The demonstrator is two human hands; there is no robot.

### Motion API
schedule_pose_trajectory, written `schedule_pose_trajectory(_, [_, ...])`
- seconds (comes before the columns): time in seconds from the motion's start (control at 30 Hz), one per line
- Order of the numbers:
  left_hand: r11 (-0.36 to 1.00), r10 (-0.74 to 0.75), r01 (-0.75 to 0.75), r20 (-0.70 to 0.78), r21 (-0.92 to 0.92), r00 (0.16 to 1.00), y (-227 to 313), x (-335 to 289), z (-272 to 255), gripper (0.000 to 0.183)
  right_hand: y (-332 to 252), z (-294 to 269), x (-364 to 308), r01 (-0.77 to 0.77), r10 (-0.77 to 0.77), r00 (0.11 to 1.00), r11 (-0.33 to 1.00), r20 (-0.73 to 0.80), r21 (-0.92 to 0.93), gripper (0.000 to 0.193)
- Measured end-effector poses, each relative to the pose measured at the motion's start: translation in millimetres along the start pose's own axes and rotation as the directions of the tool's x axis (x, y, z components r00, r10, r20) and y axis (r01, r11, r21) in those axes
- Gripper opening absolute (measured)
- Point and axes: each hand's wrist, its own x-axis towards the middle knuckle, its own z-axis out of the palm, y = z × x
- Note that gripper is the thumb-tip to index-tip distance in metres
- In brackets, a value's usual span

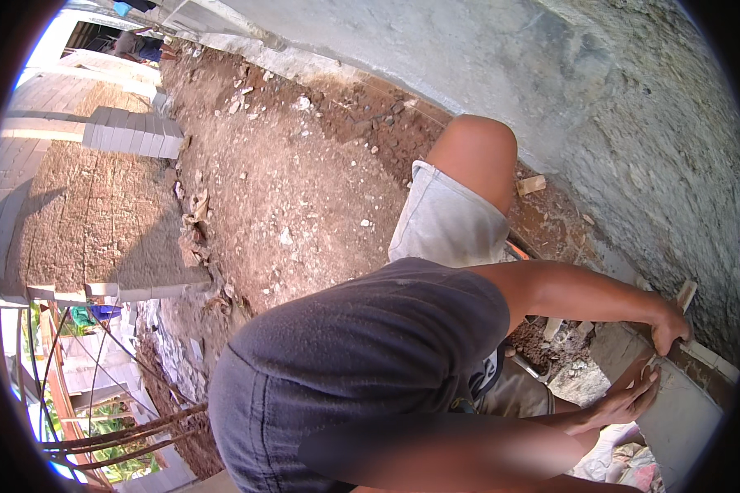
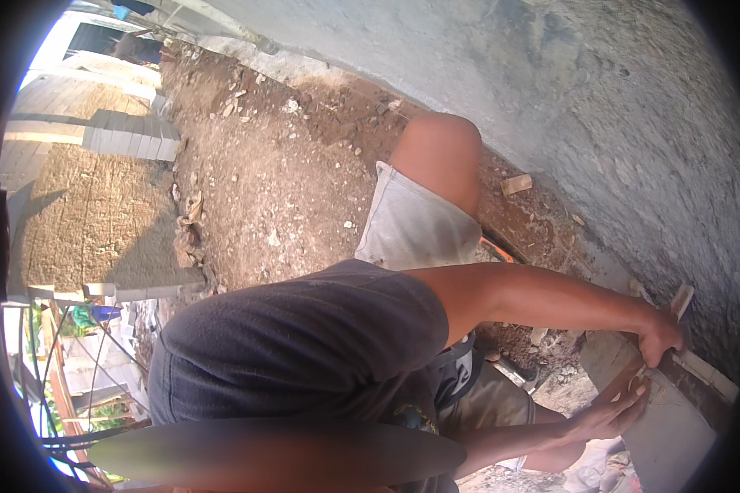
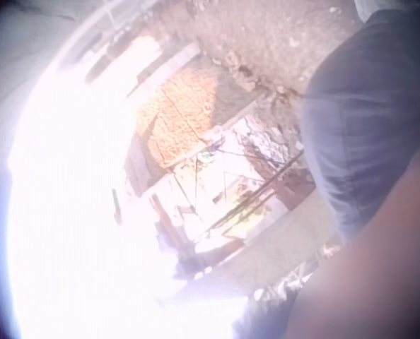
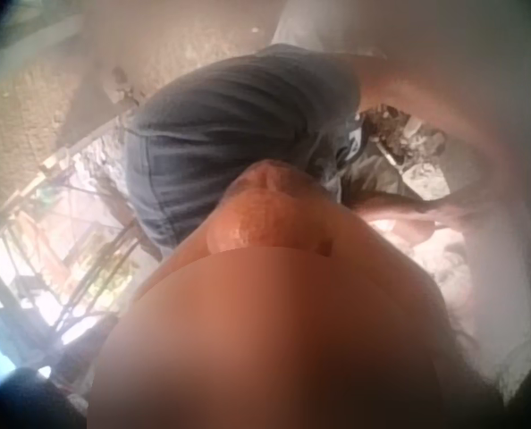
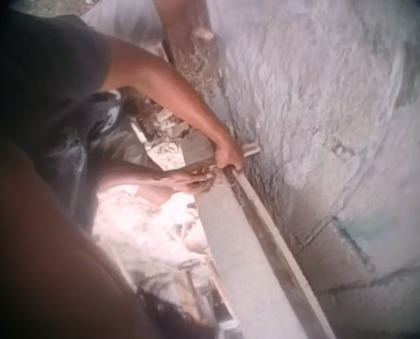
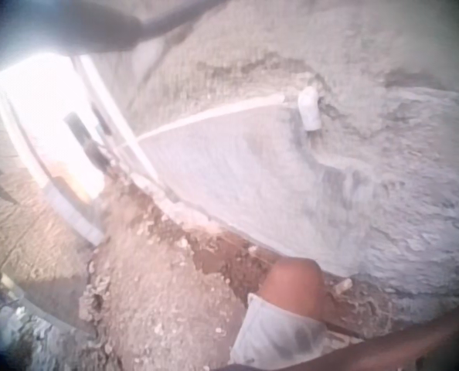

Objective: The person sits on the ground and uses their hands to manipulate a small object or wire against a concrete wall, possibly securing it or adjusting a fixture. The person remains seated for most of the clip, then stands and walks away at the end.

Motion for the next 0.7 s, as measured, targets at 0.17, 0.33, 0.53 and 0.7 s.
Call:
schedule_pose_trajectory(0.17, [0.925,0.153,-0.262,-0.36,-0.276,0.92,-11,-32,9,0.051,0,7,-1,0.214,-0.213,0.977,0.975,0.022,-0.064,0.032])
schedule_pose_trajectory(0.33, [0.901,0.268,-0.408,-0.55,-0.148,0.791,-5,-60,16,0.058,-4,19,4,0.004,0.0,1.0,0.979,-0.018,0.203,0.03])
schedule_pose_trajectory(0.53, [0.86,0.428,-0.505,-0.633,0.066,0.645,3,-75,35,0.04,-15,7,2,-0.01,0.013,1.0,0.995,0.027,-0.098,0.037])
schedule_pose_trajectory(0.7, [0.836,0.499,-0.51,-0.669,0.205,0.55,-3,-69,43,0.031,-16,10,-14,0.197,-0.198,0.98,0.978,0.002,0.061,0.037])
